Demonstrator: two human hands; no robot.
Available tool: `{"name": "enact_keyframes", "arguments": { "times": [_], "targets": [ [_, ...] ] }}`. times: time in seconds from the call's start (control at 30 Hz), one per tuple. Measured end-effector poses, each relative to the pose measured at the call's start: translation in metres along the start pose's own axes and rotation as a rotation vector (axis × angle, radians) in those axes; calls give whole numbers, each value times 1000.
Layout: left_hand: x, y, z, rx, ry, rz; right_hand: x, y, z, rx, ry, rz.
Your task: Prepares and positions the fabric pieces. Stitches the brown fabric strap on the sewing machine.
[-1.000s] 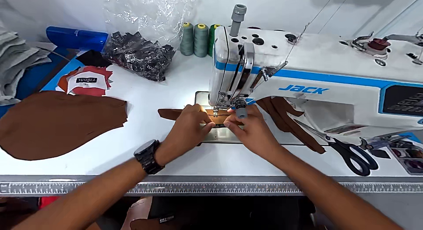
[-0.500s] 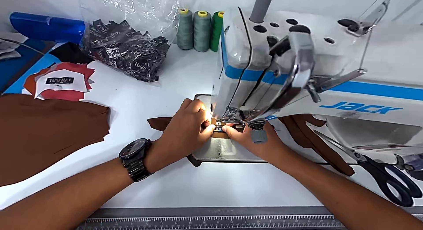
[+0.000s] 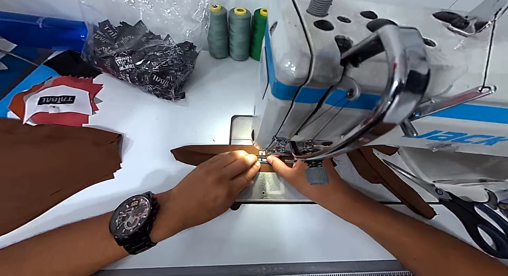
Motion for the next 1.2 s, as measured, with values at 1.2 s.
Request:
{"name": "enact_keyframes", "arguments": {
  "times": [1.2],
  "targets": [
    [-17, 7, 3, -76, 11, -69, -23, 29, 0, -95, 204, -426]
  ]
}}
Point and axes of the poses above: each hand's wrist, its own y-axis away from the middle knuckle, its own z-axis out of the palm, x = y × z, the point moved 7 cm from there along -y, towards the middle knuckle, and after that the axes turned 6 degrees about -x, right-handed, at the moved point
